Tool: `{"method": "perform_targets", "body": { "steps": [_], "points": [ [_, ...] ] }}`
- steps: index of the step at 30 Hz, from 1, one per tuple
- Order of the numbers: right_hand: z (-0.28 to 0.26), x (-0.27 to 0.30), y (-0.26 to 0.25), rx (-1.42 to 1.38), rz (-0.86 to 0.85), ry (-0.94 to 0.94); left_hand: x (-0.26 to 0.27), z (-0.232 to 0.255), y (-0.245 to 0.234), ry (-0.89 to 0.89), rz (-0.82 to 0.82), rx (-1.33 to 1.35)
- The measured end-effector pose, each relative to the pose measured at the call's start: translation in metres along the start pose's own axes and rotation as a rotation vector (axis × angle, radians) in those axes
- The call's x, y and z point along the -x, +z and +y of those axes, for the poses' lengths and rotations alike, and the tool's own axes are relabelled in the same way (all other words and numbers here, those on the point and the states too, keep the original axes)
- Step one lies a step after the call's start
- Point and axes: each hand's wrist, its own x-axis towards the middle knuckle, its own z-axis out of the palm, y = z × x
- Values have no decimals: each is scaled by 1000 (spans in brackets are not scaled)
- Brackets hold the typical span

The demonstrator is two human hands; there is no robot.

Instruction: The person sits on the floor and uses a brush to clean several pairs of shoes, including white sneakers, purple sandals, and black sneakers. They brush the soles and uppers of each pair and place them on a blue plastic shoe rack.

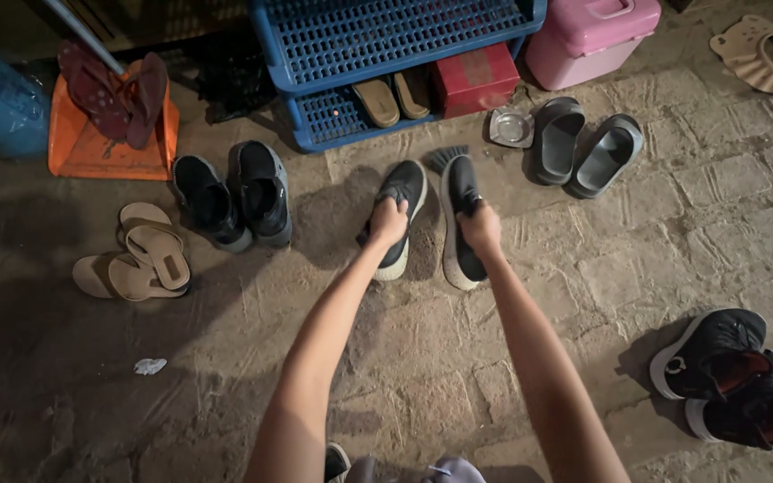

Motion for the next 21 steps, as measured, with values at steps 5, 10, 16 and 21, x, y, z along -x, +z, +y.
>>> {"method": "perform_targets", "body": {
  "steps": [5, 10, 16, 21],
  "points": [
    [10, 9, 7, -153, -148, -283, 23, -23, 17, -81, -259, -160],
    [15, 22, 3, 18, -232, -235, 59, 40, -42, -116, -580, -490],
    [7, 53, 29, 270, -378, -185, 60, -12, -5, 38, -582, -658],
    [-7, 68, 52, 354, -236, -127, 83, -2, -18, 228, -418, -582]
  ]
}}
